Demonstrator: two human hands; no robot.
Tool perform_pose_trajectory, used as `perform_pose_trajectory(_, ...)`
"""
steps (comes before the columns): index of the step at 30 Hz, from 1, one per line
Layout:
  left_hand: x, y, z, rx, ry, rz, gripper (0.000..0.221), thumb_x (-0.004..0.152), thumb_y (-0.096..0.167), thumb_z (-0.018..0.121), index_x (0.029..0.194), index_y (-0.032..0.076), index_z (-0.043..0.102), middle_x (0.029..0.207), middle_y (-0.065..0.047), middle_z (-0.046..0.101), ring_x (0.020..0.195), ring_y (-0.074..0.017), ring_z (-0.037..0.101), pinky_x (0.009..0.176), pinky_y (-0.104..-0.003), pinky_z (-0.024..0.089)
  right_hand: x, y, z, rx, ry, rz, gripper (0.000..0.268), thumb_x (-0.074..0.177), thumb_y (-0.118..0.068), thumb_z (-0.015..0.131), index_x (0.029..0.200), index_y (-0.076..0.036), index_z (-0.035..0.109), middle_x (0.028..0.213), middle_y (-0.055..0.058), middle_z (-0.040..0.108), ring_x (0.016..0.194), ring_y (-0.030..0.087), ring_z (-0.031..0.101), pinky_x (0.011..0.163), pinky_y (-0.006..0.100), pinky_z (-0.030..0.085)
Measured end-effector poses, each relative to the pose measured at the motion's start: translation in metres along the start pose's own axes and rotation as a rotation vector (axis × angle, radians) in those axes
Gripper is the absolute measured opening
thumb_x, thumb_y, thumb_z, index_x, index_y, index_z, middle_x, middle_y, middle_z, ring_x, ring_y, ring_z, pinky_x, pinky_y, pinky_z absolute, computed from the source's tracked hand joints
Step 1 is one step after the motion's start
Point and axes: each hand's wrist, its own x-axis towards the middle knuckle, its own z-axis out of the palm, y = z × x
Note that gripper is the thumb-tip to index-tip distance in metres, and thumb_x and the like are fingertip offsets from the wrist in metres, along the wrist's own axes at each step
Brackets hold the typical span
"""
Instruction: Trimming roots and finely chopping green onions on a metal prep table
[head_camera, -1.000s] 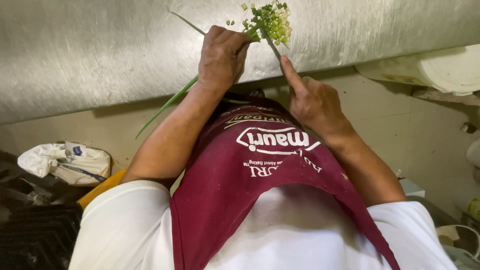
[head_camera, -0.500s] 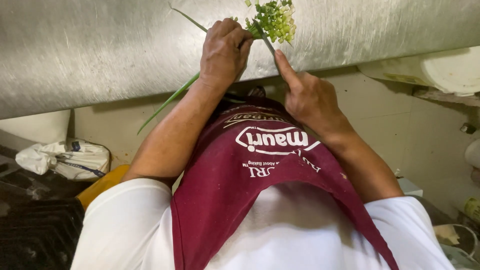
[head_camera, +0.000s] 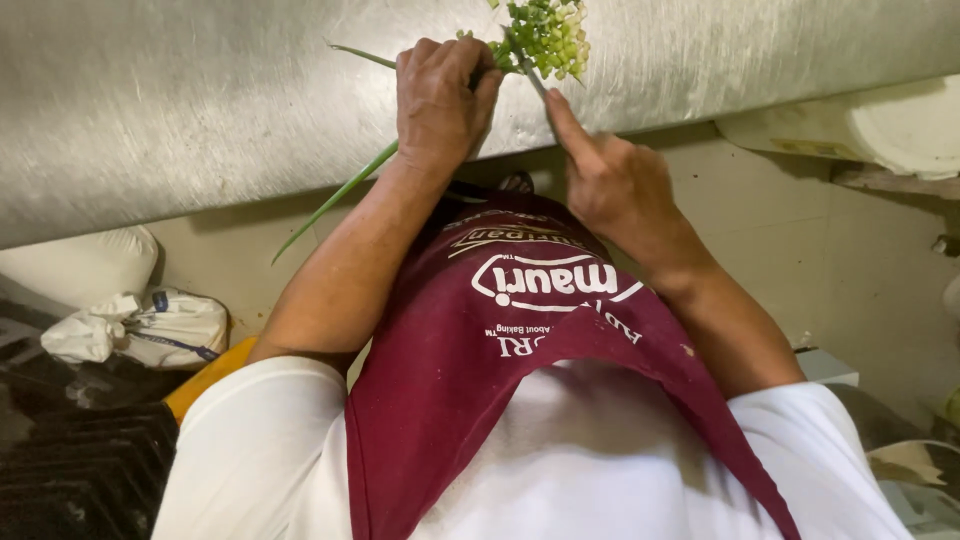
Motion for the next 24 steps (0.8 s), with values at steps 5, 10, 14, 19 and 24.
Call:
perform_pose_trajectory(5,-0.001,-0.009,0.007,0.062,0.003,-0.020,0.016,0.088,0.018,0.082,0.079,0.013,0.069,0.070,-0.001,0.065,0.068,-0.0170,0.055,0.068,-0.035,0.044,0.004,-0.001,0.000,0.034,-0.068,0.009,0.062,0.112,-0.003,0.056,0.166,-0.009,0.027,0.071,0.008,0.062,0.042,0.014,0.045,0.032,0.029,0.043)
perform_pose_trajectory(10,-0.006,-0.010,0.003,0.044,-0.024,-0.010,0.015,0.092,0.023,0.080,0.082,0.012,0.073,0.076,-0.002,0.065,0.070,-0.0180,0.057,0.069,-0.035,0.046,-0.013,0.006,-0.001,-0.055,-0.050,-0.013,0.059,0.108,-0.010,0.047,0.166,-0.013,0.036,0.055,0.000,0.045,0.039,0.016,0.036,0.033,0.034,0.037)
perform_pose_trajectory(14,-0.003,-0.007,0.002,0.037,-0.040,-0.006,0.015,0.093,0.019,0.075,0.081,0.010,0.072,0.078,-0.002,0.063,0.072,-0.0178,0.057,0.071,-0.035,0.047,0.030,-0.020,-0.013,0.013,-0.346,0.187,0.068,0.111,-0.020,0.054,0.169,-0.020,0.018,0.073,0.010,0.063,0.044,0.021,0.050,0.045,0.039,0.052)
perform_pose_trajectory(19,-0.006,-0.010,0.006,0.046,-0.062,-0.016,0.007,0.090,0.010,0.070,0.085,0.008,0.075,0.080,-0.004,0.065,0.074,-0.0187,0.058,0.073,-0.035,0.049,-0.007,0.007,0.000,-0.056,-0.072,-0.024,0.065,0.107,-0.005,0.056,0.166,-0.014,0.032,0.057,0.000,0.051,0.039,0.015,0.040,0.034,0.031,0.039)
perform_pose_trajectory(24,-0.008,0.001,-0.006,0.056,-0.185,-0.092,0.014,0.088,0.009,0.068,0.096,0.007,0.079,0.093,-0.007,0.071,0.086,-0.0219,0.057,0.077,-0.037,0.048,-0.009,0.006,-0.007,-0.043,-0.038,-0.047,0.054,0.110,-0.008,0.046,0.164,-0.007,0.041,0.051,-0.003,0.044,0.036,0.012,0.033,0.031,0.029,0.036)
